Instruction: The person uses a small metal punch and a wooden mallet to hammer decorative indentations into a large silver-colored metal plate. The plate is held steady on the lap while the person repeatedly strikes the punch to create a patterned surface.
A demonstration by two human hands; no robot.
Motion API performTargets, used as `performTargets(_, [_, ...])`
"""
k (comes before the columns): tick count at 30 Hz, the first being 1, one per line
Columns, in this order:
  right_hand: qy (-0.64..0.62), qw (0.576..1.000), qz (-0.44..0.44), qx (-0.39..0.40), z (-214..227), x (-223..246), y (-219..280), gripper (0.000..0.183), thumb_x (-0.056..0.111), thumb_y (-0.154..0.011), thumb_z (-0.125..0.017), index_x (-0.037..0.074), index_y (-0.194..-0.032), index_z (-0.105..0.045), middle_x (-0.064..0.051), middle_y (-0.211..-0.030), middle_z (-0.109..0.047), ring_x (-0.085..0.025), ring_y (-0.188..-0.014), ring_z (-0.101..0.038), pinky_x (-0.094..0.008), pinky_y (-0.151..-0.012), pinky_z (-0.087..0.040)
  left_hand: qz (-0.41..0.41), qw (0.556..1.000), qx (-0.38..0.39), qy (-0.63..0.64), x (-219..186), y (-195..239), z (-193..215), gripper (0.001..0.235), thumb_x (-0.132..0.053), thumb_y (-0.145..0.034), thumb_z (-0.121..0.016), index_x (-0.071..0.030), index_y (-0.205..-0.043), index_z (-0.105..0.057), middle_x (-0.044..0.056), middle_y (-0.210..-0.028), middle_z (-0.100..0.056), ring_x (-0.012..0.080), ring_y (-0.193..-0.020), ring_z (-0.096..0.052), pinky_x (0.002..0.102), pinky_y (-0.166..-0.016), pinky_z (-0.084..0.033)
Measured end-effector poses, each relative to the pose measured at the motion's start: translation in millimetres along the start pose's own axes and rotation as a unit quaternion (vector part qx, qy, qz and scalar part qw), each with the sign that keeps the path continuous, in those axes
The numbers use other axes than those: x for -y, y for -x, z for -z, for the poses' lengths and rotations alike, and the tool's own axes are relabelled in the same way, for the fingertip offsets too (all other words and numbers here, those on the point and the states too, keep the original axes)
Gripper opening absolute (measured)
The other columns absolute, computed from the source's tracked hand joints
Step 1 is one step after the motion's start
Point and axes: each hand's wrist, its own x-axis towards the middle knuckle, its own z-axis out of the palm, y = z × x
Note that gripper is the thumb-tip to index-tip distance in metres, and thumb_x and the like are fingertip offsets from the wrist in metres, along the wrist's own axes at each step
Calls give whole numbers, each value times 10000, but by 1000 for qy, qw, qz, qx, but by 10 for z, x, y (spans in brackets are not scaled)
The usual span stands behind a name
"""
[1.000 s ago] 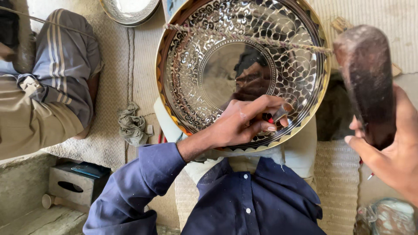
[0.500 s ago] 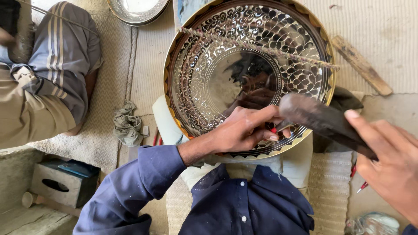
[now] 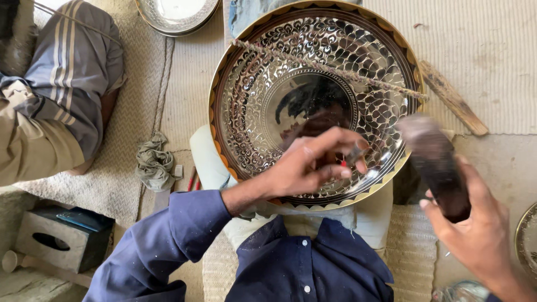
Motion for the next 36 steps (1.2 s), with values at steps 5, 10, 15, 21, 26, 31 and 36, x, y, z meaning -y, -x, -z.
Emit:
performTargets(5, [-318,929,-52,-181,-707,-219,408,755,48,-868,-783,-12,-1401,-252,-53,-984,-662,-107,-832,-650,-257,-795,-557,60,995,-11,-83,-55,-66,99,507,-36,-939,-746,-111,-1395,-538,33,-1265,-753,113,-837,-710,299,-701,-588])
performTargets(10, [-305,933,-107,-159,-1171,-395,787,564,-46,-938,-755,-52,-1354,-375,-117,-917,-658,-173,-779,-645,-288,-770,-543,5,993,40,-111,5,-174,104,635,-93,-910,-786,-135,-1470,-491,17,-1249,-763,142,-1026,-777,321,-824,-644])
performTargets(15, [-309,925,-178,-132,-915,-468,1033,710,-5,-909,-753,-54,-1483,-338,-114,-955,-634,-170,-775,-666,-289,-759,-565,-69,980,103,-153,102,-189,115,622,-120,-895,-825,-182,-1454,-560,13,-1224,-775,202,-1160,-771,362,-946,-644])
performTargets(21, [-168,964,-96,-184,-515,-339,1039,897,-50,-886,-819,15,-1570,-243,-154,-1060,-625,-184,-821,-649,-298,-795,-562,-86,975,141,-146,141,-222,127,614,-36,-922,-778,-200,-1479,-576,25,-1300,-753,194,-1182,-773,358,-996,-651])
performTargets(26, [-219,952,-20,-212,-319,-100,870,797,-82,-986,-783,140,-1552,-268,-120,-1098,-644,-139,-929,-657,-293,-887,-566,-75,978,142,-136,119,-238,113,602,-63,-914,-799,-185,-1458,-571,22,-1256,-760,193,-1162,-769,353,-974,-648])
performTargets(31, [-28,991,-77,-102,-207,-26,673,595,-58,-824,-778,53,-1333,-491,-144,-990,-692,-249,-853,-691,-366,-803,-572,-80,977,149,-130,110,-234,140,577,-55,-930,-789,-176,-1451,-570,20,-1249,-765,197,-1165,-766,358,-969,-648])
performTargets(36, [102,993,-27,-55,-137,-88,634,732,-39,-755,-789,33,-1429,-512,-170,-966,-708,-323,-813,-702,-408,-742,-562,-83,975,153,-135,147,-231,137,591,-11,-927,-754,-181,-1462,-568,18,-1260,-761,199,-1168,-769,366,-979,-650])
